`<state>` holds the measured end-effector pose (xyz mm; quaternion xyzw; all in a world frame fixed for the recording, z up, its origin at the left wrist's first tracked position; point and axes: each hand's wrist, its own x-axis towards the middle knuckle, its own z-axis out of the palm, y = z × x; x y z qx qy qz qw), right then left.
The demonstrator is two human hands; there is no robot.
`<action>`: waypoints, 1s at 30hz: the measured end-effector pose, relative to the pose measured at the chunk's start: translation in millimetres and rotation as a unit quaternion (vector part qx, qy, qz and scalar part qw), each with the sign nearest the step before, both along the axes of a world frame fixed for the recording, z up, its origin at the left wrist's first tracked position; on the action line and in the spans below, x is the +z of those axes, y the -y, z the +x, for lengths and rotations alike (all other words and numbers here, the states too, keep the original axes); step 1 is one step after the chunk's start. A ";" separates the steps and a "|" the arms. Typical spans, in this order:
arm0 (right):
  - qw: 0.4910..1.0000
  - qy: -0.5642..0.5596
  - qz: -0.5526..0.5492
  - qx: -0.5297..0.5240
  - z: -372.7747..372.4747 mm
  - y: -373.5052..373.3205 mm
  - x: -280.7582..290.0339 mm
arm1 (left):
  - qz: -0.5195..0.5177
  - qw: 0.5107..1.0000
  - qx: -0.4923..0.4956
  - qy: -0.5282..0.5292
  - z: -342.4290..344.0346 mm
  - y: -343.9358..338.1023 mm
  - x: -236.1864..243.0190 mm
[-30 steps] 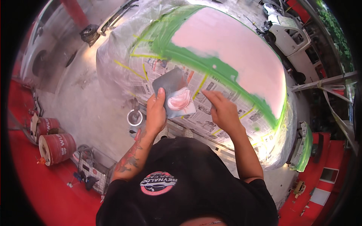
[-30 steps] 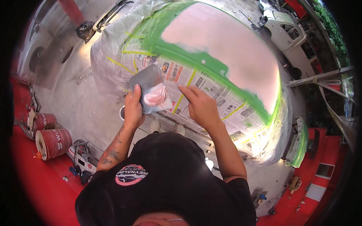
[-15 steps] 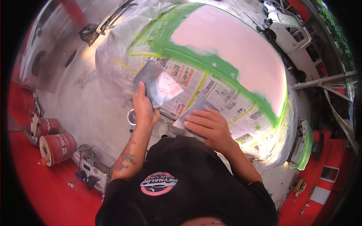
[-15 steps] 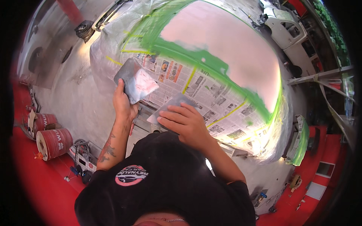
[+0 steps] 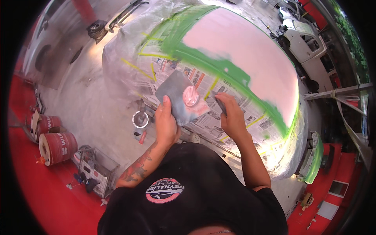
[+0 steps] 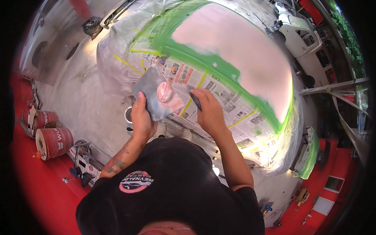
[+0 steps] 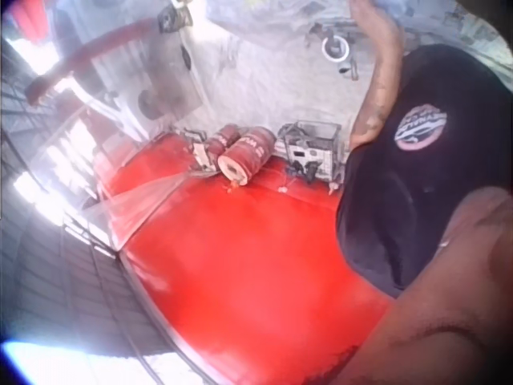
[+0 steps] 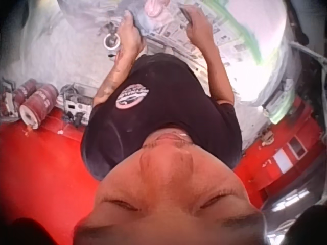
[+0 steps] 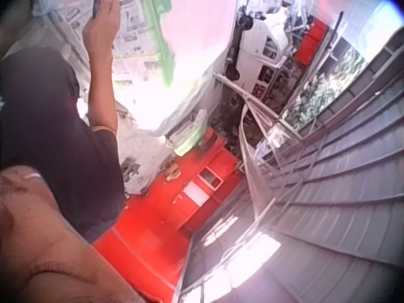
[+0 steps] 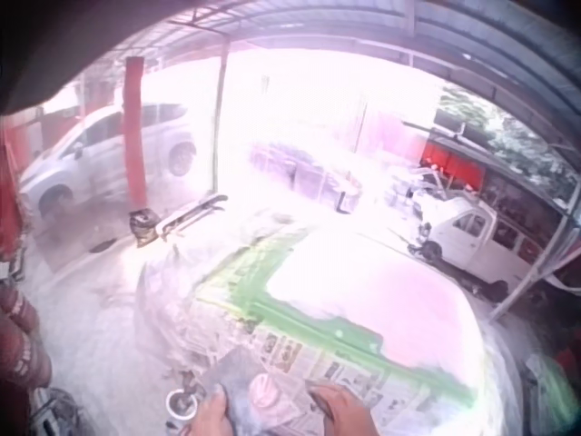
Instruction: Mixing car body filler with hardener and applying it to a car panel with a spatula.
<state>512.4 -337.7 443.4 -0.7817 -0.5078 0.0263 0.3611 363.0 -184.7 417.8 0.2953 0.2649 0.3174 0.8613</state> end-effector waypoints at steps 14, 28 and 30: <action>0.994 0.079 -0.044 0.064 -35.6 -11.6 40.0 | 0.250 0.954 0.018 -0.162 8.8 14.3 -25.5; 0.992 0.119 -0.045 0.022 -34.2 -7.9 44.1 | 0.277 0.935 -0.038 -0.220 8.7 10.0 -6.8; 0.989 0.128 -0.043 0.067 -32.3 -9.3 44.9 | 0.271 0.943 -0.028 -0.191 11.5 10.3 -5.3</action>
